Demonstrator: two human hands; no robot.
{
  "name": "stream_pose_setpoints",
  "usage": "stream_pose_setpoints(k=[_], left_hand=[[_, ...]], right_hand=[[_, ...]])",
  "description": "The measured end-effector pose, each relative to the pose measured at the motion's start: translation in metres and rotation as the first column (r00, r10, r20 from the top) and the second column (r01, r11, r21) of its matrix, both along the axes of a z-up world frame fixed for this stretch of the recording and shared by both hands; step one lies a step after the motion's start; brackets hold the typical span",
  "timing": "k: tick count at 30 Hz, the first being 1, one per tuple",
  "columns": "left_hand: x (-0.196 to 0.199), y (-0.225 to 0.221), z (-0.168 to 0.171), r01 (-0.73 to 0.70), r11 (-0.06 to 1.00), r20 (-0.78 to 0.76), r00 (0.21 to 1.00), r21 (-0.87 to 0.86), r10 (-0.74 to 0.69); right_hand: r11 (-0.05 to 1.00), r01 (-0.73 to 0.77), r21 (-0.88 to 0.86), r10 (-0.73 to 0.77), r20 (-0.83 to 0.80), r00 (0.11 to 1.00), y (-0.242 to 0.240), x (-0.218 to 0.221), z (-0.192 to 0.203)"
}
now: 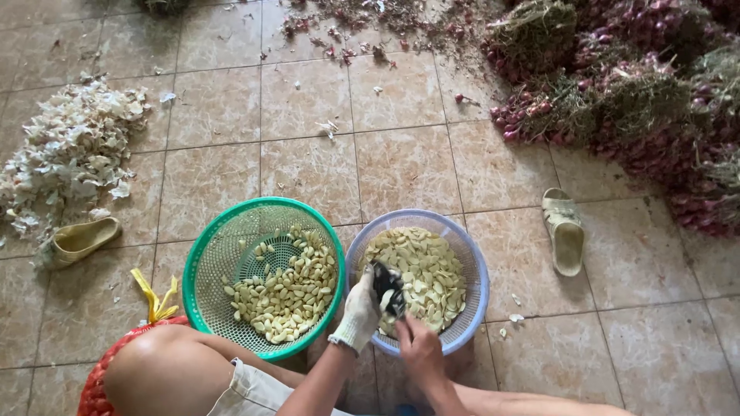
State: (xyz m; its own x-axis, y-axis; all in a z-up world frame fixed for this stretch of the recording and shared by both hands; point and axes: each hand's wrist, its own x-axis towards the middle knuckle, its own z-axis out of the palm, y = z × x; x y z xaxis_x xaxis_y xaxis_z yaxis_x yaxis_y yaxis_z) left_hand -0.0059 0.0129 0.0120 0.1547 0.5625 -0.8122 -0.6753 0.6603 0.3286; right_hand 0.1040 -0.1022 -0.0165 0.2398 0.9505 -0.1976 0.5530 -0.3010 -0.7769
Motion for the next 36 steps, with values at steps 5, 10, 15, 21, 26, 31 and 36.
stream_pose_setpoints(k=[5,10,15,21,26,31,36], left_hand=[[0.01,-0.017,-0.038,0.056,0.985,0.071,0.995,0.166,-0.069],[0.009,0.004,-0.029,0.013,0.998,0.067,0.998,0.06,-0.017],[0.008,-0.011,0.011,0.13,0.988,0.009,0.991,0.078,-0.131],[0.009,0.004,0.014,0.035,0.999,0.0,0.999,-0.018,-0.035],[0.004,-0.011,-0.008,0.171,0.973,0.169,0.966,0.157,-0.197],[0.003,-0.019,-0.032,0.119,0.986,0.166,0.976,0.117,-0.138],[0.004,-0.016,0.002,0.236,0.963,-0.017,0.972,0.126,-0.236]], right_hand=[[0.996,0.087,0.009,-0.086,-0.047,0.995,0.023,0.023,0.015],[0.999,0.034,-0.035,-0.036,-0.044,0.998,0.001,0.004,0.011],[0.998,0.047,-0.04,-0.049,-0.041,0.998,0.024,0.019,0.032],[0.999,-0.008,-0.051,0.002,-0.131,0.991,0.007,0.001,0.045],[0.994,0.091,0.064,-0.096,0.073,0.993,0.022,0.025,-0.001],[0.992,0.112,0.066,-0.117,0.081,0.99,0.023,0.028,-0.012],[0.988,0.114,0.104,-0.13,0.16,0.978,0.019,0.034,0.0]])
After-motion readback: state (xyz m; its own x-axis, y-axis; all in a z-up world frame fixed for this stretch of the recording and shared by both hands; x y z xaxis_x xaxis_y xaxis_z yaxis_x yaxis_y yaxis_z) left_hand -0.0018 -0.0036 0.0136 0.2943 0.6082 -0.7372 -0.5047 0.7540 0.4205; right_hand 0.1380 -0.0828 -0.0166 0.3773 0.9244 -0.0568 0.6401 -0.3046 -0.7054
